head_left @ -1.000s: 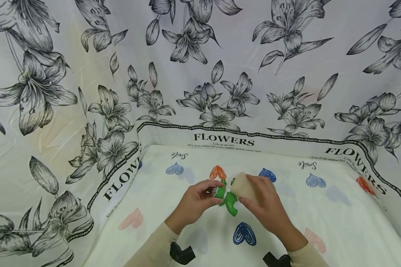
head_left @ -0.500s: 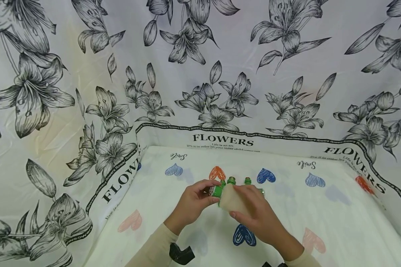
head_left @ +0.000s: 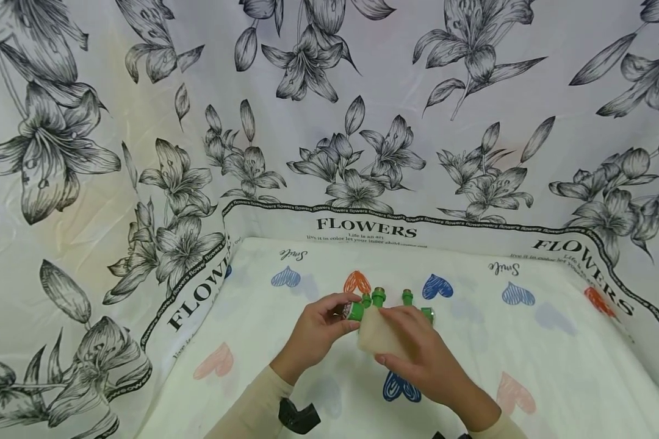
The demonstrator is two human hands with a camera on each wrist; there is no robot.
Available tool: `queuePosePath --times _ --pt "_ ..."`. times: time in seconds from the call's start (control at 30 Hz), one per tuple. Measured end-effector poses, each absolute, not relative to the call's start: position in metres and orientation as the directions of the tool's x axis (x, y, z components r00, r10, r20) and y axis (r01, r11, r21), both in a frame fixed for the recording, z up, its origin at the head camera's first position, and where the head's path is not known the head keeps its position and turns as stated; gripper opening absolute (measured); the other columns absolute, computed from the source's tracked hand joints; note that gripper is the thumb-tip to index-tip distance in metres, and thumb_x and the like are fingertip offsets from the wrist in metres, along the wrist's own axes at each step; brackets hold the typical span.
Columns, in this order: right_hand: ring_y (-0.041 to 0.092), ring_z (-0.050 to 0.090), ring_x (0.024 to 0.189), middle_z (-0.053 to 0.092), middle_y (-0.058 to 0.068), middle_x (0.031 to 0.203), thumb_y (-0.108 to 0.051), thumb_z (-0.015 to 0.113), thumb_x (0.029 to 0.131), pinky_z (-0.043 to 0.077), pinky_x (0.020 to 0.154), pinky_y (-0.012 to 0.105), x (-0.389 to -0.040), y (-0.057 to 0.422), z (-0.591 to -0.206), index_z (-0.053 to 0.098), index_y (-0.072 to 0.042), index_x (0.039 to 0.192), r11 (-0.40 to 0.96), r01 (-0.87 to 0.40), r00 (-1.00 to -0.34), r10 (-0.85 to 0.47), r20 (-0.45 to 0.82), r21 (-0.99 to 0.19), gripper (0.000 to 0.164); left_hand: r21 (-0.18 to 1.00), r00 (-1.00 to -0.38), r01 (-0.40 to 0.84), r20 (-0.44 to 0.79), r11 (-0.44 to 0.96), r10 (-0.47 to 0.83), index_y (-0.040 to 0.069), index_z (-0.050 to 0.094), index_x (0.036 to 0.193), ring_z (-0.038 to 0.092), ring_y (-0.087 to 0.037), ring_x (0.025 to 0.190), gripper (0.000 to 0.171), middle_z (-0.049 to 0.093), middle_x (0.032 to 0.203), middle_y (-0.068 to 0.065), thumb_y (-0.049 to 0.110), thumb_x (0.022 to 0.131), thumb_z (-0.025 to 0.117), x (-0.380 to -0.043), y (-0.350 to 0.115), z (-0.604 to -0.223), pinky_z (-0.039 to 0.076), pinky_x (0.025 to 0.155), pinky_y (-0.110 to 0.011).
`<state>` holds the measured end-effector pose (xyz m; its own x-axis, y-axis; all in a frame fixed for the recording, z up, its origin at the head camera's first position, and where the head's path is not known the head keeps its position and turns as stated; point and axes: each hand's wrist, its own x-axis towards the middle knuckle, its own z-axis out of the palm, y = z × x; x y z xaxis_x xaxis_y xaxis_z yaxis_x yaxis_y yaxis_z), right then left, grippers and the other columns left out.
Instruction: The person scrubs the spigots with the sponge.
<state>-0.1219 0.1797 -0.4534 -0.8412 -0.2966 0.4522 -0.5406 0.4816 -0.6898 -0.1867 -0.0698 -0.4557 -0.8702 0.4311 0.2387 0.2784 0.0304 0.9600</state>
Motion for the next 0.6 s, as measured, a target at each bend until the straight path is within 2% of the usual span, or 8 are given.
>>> queuePosePath --times 0.4,0.6 --pt "0.024 0.058 0.111 0.061 0.005 0.140 -0.018 0.089 0.093 0.061 0.078 0.036 -0.131 0.186 -0.461 0.062 -0.017 0.152 0.492 -0.546 -0.836 -0.272 0.476 -0.678 0.066 0.955 -0.851 0.294 0.249 0.028 0.462 0.013 0.073 0.138 0.064 -0.024 0.106 0.044 0.069 0.127 -0.005 0.001 0.097 0.082 -0.184 -0.068 -0.458 0.062 0.089 -0.030" --pt "0.022 0.054 0.113 0.061 0.004 0.138 -0.013 0.090 0.091 0.059 0.079 0.039 -0.137 0.193 -0.462 0.063 -0.014 0.151 0.560 -0.536 -0.831 -0.220 0.511 -0.632 0.066 0.958 -0.835 0.287 0.251 -0.003 0.489 0.009 0.072 0.137 0.066 -0.024 0.105 0.043 0.067 0.127 -0.008 -0.001 0.096 0.082 -0.181 -0.064 -0.457 0.062 0.089 -0.032"
